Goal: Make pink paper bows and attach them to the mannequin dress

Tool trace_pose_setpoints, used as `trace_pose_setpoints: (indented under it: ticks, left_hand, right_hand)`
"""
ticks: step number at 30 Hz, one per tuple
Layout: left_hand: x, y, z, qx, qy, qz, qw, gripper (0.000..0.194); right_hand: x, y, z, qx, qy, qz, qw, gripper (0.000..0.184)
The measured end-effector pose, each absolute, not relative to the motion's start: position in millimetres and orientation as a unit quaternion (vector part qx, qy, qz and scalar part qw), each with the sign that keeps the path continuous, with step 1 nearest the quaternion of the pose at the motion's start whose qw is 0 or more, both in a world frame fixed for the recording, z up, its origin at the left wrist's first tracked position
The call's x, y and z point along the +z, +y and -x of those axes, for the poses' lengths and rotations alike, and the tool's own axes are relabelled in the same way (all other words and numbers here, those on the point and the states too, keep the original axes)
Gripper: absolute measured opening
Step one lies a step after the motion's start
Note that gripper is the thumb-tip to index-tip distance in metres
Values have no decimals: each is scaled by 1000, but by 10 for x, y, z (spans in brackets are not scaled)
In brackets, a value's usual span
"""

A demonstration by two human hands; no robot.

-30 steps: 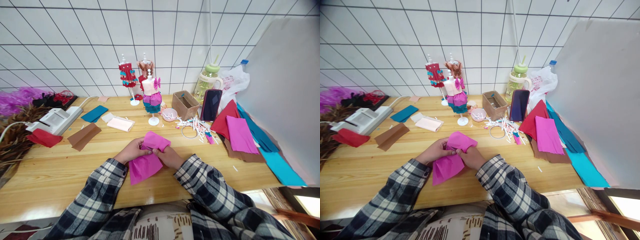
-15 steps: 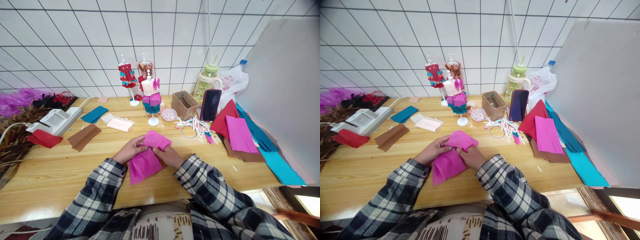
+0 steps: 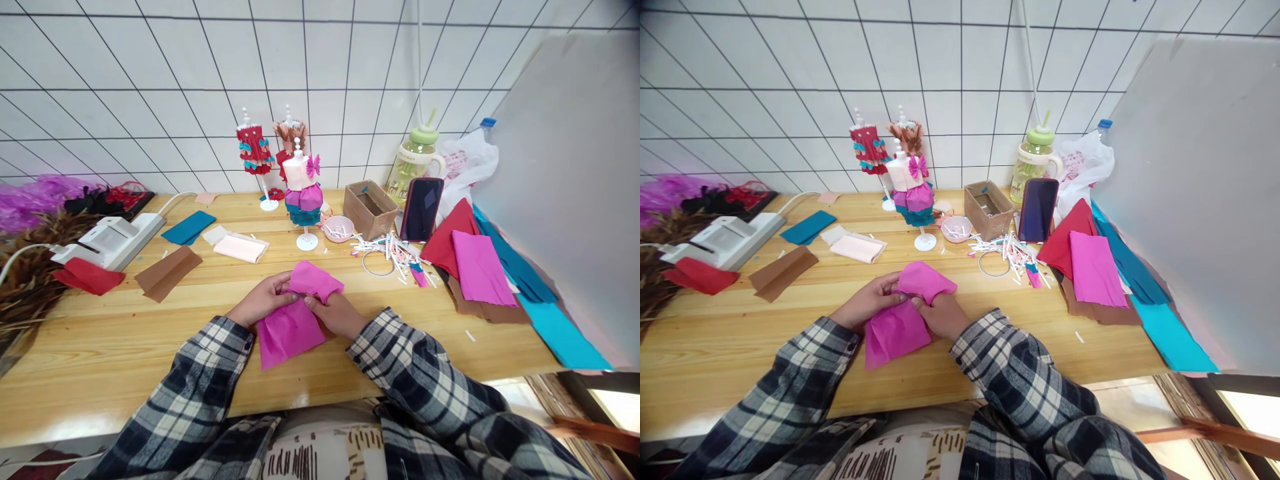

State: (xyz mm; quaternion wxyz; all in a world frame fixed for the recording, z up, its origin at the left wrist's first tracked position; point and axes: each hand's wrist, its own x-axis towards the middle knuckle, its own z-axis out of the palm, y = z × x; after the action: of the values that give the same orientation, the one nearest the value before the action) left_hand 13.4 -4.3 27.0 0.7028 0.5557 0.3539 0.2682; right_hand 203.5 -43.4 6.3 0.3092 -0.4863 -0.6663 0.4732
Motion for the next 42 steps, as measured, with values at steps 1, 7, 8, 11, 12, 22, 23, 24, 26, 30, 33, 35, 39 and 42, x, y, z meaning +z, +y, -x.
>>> trace_pose_setpoints:
  ticks: [1, 7, 8, 11, 12, 22, 23, 24, 26, 30, 33, 35, 39, 42]
  left_hand:
    - [266, -42, -132, 268, 353, -554, 704, 56]
    - [249, -38, -123, 269, 354, -547, 709, 56]
    - [248, -37, -123, 269, 354, -547, 710, 56]
    - [250, -35, -125, 269, 348, -545, 714, 55]
    - [252, -35, -126, 269, 346, -545, 715, 55]
    - [266, -43, -129, 256, 351, -558, 707, 58]
    - [269, -44, -133, 255, 351, -560, 706, 58]
    - [272, -45, -138, 255, 350, -563, 704, 57]
    - [280, -46, -147, 255, 351, -571, 698, 54]
    - [287, -47, -158, 255, 352, -584, 686, 52]
    - [279, -44, -155, 249, 348, -590, 684, 50]
    - [272, -42, -151, 247, 345, -593, 684, 49]
    - [272, -40, -154, 250, 334, -592, 689, 48]
    - [280, -41, -164, 246, 328, -597, 690, 46]
  right_hand:
    - [57, -435, -2035, 473, -667, 484, 312, 38]
    - [42, -436, -2035, 478, -669, 479, 308, 39]
    - [45, -437, -2035, 478, -669, 479, 307, 39]
    - [52, -437, -2035, 476, -672, 478, 306, 39]
    - [53, -436, -2036, 474, -674, 479, 303, 39]
    - [90, -441, -2038, 460, -689, 482, 285, 45]
    - [98, -443, -2037, 458, -689, 484, 284, 45]
    - [106, -445, -2037, 457, -689, 486, 283, 44]
    - [117, -448, -2034, 455, -689, 489, 283, 43]
    - [133, -458, -2028, 455, -687, 491, 282, 42]
    - [156, -475, -2024, 454, -686, 495, 279, 45]
    - [168, -488, -2023, 442, -692, 494, 286, 48]
    - [146, -493, -2017, 422, -698, 508, 278, 49]
    - [108, -486, -2010, 406, -712, 502, 278, 46]
